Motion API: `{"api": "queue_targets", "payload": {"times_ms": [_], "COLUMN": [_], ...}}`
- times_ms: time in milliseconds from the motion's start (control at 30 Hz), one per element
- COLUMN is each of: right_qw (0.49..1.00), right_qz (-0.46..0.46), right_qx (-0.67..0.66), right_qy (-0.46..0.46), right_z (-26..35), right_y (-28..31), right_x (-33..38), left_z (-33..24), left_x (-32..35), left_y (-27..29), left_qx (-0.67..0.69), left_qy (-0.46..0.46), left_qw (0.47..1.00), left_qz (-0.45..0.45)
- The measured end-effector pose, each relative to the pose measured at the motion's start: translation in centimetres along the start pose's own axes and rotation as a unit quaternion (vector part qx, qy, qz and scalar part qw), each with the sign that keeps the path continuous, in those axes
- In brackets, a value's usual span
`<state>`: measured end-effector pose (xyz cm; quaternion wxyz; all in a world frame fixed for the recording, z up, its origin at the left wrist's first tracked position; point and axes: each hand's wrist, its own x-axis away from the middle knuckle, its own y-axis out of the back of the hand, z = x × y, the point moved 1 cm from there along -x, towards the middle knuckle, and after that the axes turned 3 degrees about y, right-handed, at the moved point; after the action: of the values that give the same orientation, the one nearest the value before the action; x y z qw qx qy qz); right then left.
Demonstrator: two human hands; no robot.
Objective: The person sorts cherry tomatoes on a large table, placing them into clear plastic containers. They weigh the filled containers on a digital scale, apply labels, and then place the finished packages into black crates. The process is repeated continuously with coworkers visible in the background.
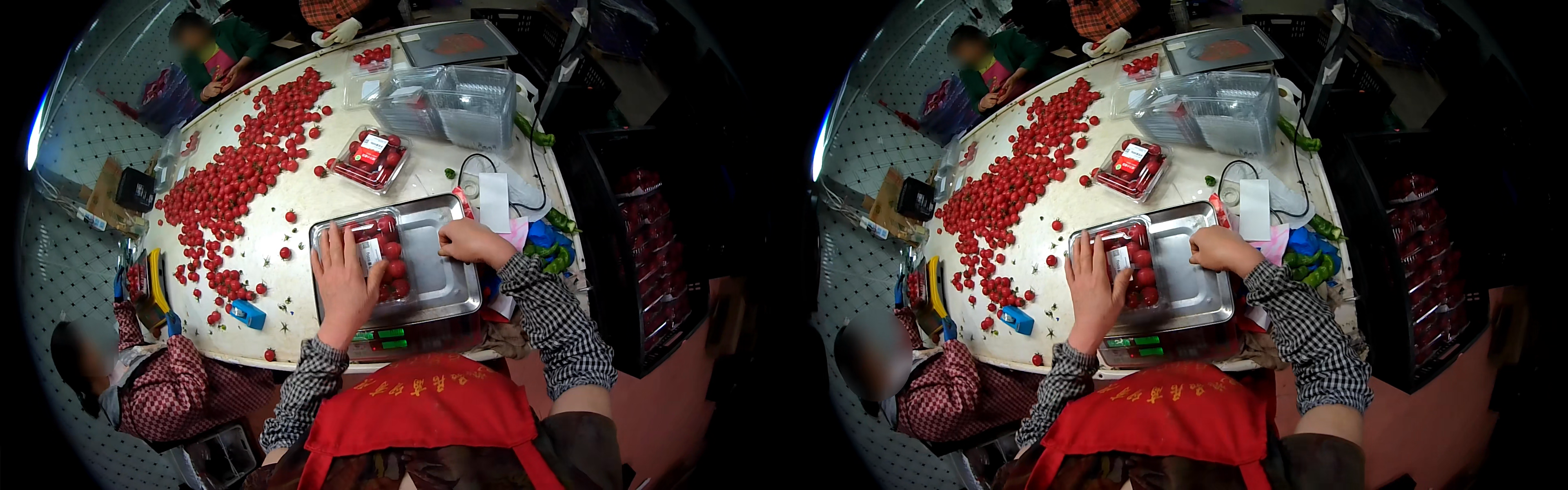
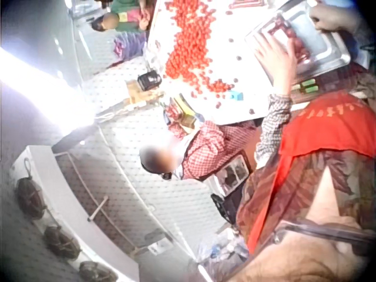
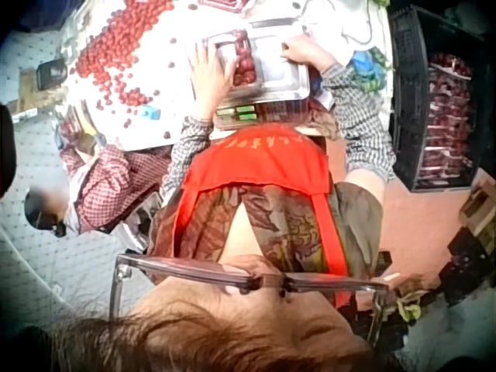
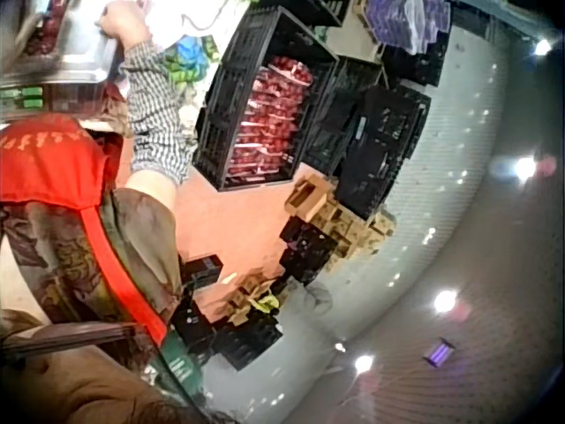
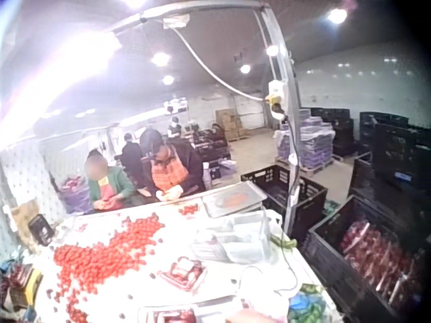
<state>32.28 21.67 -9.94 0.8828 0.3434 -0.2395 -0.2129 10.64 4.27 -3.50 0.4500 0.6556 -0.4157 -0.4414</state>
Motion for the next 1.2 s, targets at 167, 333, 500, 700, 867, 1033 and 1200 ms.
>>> {"api": "queue_targets", "payload": {"times_ms": [167, 333, 500, 700, 867, 1033, 1200], "right_qw": [1.0, 0.999, 0.999, 0.974, 0.927, 0.938, 0.9], "right_qz": [-0.001, -0.019, -0.027, 0.061, 0.075, -0.06, -0.212], "right_qx": [0.002, 0.006, -0.024, -0.181, -0.345, -0.33, -0.38], "right_qy": [-0.024, -0.036, 0.026, 0.121, 0.129, 0.084, 0.027], "right_z": [0.3, 0.8, 1.2, 4.0, 7.4, 8.9, 6.7], "right_y": [-0.5, -0.3, -1.3, -3.3, -4.5, -8.1, -9.4], "right_x": [-0.4, -0.2, -1.2, -2.3, -3.5, -4.6, -3.8], "left_z": [-0.4, -1.2, -0.6, 1.6, 3.0, 3.8, 4.2], "left_x": [-7.9, -11.5, -10.6, -9.4, -9.2, -9.2, -9.7], "left_y": [-3.3, -4.5, -3.3, -0.2, 0.3, 0.1, -0.5], "left_qx": [0.015, 0.049, 0.149, 0.332, 0.384, 0.414, 0.429], "left_qy": [-0.065, -0.048, -0.048, -0.032, -0.019, 0.013, 0.023], "left_qw": [0.998, 0.997, 0.988, 0.943, 0.923, 0.909, 0.902], "left_qz": [-0.006, 0.022, 0.005, 0.018, 0.024, 0.038, 0.036]}}
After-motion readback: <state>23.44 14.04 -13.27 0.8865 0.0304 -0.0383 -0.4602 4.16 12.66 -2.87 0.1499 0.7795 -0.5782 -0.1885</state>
